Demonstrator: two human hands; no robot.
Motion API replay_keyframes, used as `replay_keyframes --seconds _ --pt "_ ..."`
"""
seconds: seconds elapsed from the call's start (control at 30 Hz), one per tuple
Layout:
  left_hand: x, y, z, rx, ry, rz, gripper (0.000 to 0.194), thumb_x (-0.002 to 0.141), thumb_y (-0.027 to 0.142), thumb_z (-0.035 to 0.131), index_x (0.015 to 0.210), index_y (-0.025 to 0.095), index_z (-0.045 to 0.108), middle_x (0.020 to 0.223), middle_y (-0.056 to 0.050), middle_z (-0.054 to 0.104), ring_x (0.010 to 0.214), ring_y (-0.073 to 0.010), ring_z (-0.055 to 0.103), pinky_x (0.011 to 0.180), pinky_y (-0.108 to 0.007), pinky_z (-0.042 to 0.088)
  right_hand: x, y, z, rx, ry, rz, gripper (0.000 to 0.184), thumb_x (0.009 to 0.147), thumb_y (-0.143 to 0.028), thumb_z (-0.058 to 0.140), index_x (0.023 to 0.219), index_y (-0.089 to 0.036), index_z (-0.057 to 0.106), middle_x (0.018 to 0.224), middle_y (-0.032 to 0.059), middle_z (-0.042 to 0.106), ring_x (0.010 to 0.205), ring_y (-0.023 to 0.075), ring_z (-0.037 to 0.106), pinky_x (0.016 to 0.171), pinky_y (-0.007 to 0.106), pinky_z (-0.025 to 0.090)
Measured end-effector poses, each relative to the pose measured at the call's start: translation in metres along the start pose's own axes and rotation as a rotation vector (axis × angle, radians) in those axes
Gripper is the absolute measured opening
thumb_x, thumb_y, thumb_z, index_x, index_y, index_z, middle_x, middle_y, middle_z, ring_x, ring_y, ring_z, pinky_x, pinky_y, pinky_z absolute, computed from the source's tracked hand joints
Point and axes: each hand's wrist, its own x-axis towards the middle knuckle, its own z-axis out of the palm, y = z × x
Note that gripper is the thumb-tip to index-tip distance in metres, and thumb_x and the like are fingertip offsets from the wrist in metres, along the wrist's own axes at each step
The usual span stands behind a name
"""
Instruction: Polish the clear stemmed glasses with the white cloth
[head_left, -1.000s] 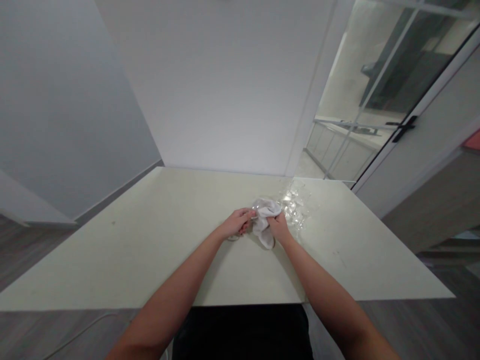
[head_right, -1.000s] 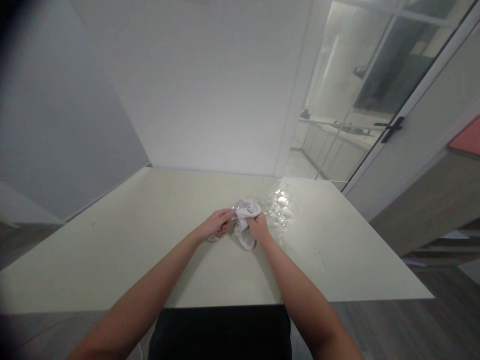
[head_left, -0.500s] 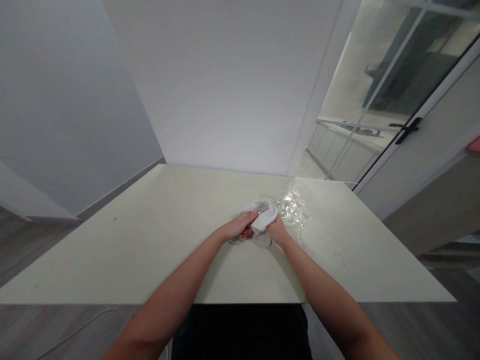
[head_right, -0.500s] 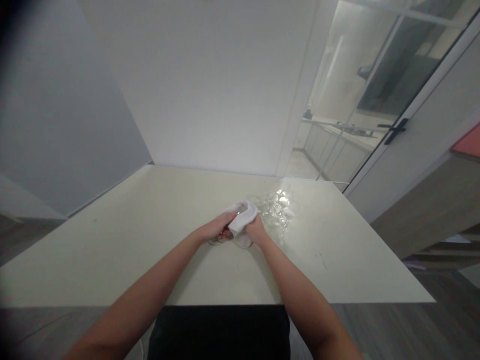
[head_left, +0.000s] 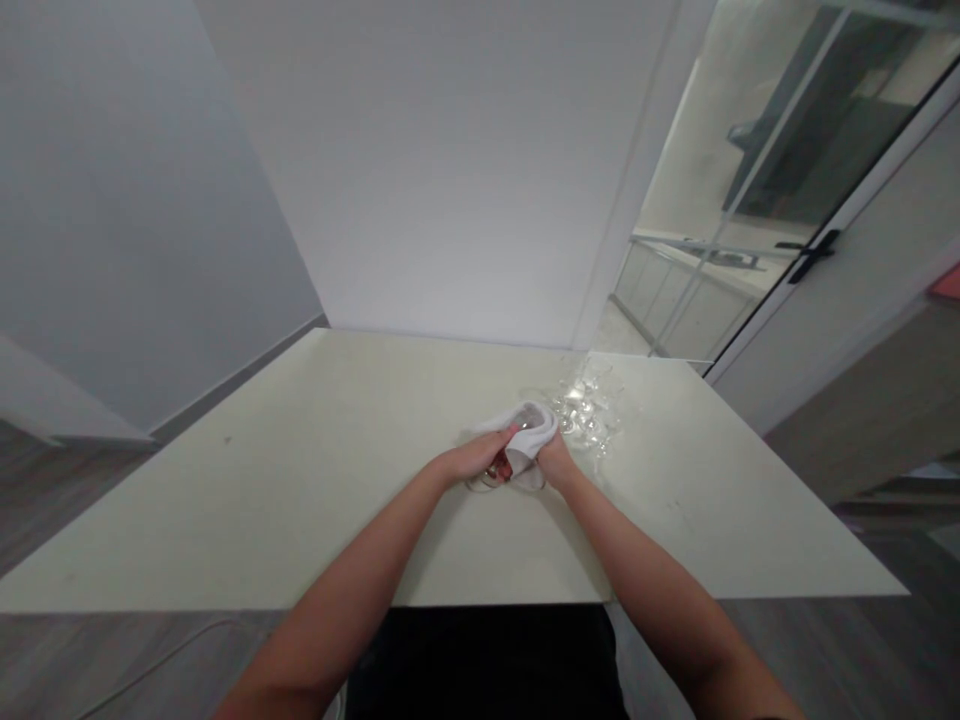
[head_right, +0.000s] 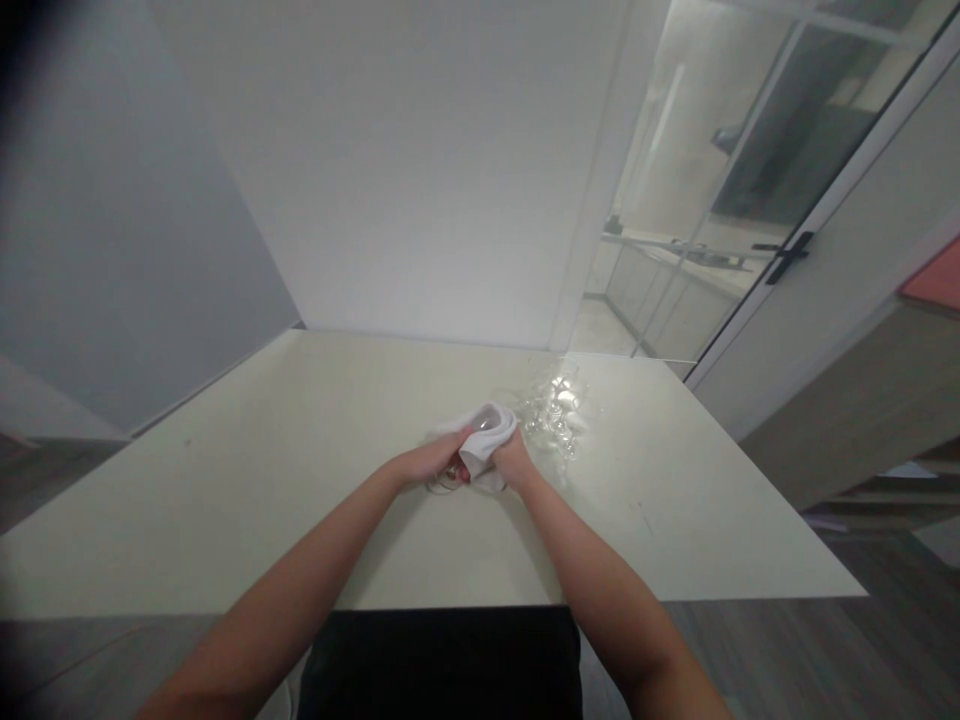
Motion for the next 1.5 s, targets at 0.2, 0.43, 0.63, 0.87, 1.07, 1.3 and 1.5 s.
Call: replay_keyframes --seconds 0.2,0.43,0.63,0.87,1.07,1.3,1.5 --pt "0.003 0.008 -0.014 0.432 0.387 0.159 0.062 0.090 0.061 0.031 0.060 0.015 0.060 0.055 -0.004 0.057 0.057 -0.0149 0.052 0.059 -0.024 0.038 0.006 0.014 -0.002 0.169 0.257 0.025 0.033 0.076 -0.040 0.056 0.102 -0.020 0.057 0.093 0.0058 0.068 0.091 0.0195 0.063 0.083 0.035 0.052" --pt "0.001 0.013 -0.011 0.236 0.440 0.410 0.045 0.087 0.048 0.050 0.119 0.016 0.053 0.106 -0.008 0.061 0.095 -0.0184 0.056 0.075 -0.024 0.045 0.003 0.009 0.004 0.200 0.043 0.030 0.028 0.075 -0.034 0.062 0.100 -0.021 0.059 0.098 0.0063 0.068 0.085 0.0191 0.063 0.079 0.033 0.053" --pt "0.012 0.002 -0.011 -0.046 0.279 0.361 0.049 0.082 0.049 0.059 0.116 0.014 0.056 0.111 -0.010 0.062 0.098 -0.0216 0.057 0.085 -0.031 0.045 -0.004 0.007 0.008 0.070 -0.087 0.103 0.041 0.066 -0.017 0.058 0.107 -0.019 0.056 0.102 0.0056 0.067 0.088 0.0178 0.061 0.084 0.033 0.051" --pt "0.016 0.001 -0.017 -0.157 0.433 0.356 0.048 0.074 0.051 0.068 0.104 0.014 0.062 0.104 -0.010 0.065 0.100 -0.0232 0.058 0.088 -0.035 0.043 -0.002 0.010 0.009 0.073 -0.194 0.055 0.040 0.066 -0.014 0.054 0.106 -0.019 0.059 0.102 0.0034 0.066 0.091 0.0161 0.059 0.089 0.033 0.045" --pt "0.011 0.001 -0.018 -0.306 0.377 0.388 0.057 0.065 0.036 0.080 0.112 0.014 0.060 0.097 -0.009 0.065 0.090 -0.0201 0.061 0.081 -0.032 0.046 -0.005 -0.002 0.006 0.147 -0.223 0.180 0.024 0.065 -0.018 0.059 0.089 -0.018 0.063 0.082 -0.0001 0.065 0.073 0.0131 0.057 0.072 0.026 0.046" --pt "0.003 0.009 -0.017 -0.601 0.123 0.399 0.054 0.069 0.039 0.076 0.114 0.015 0.057 0.114 -0.014 0.062 0.099 -0.0229 0.060 0.088 -0.036 0.045 -0.012 -0.009 0.006 0.281 -0.282 0.388 0.025 0.063 -0.032 0.068 0.083 -0.017 0.062 0.070 -0.0013 0.062 0.060 0.0106 0.050 0.057 0.022 0.040" --pt "0.009 0.007 -0.009 -0.418 0.333 0.284 0.049 0.061 0.031 0.083 0.100 0.014 0.059 0.085 -0.003 0.063 0.073 -0.0132 0.060 0.065 -0.023 0.044 -0.002 -0.003 0.013 0.103 -0.224 0.148 0.016 0.068 -0.021 0.056 0.082 -0.020 0.063 0.074 -0.0024 0.062 0.070 0.0124 0.052 0.068 0.024 0.043"
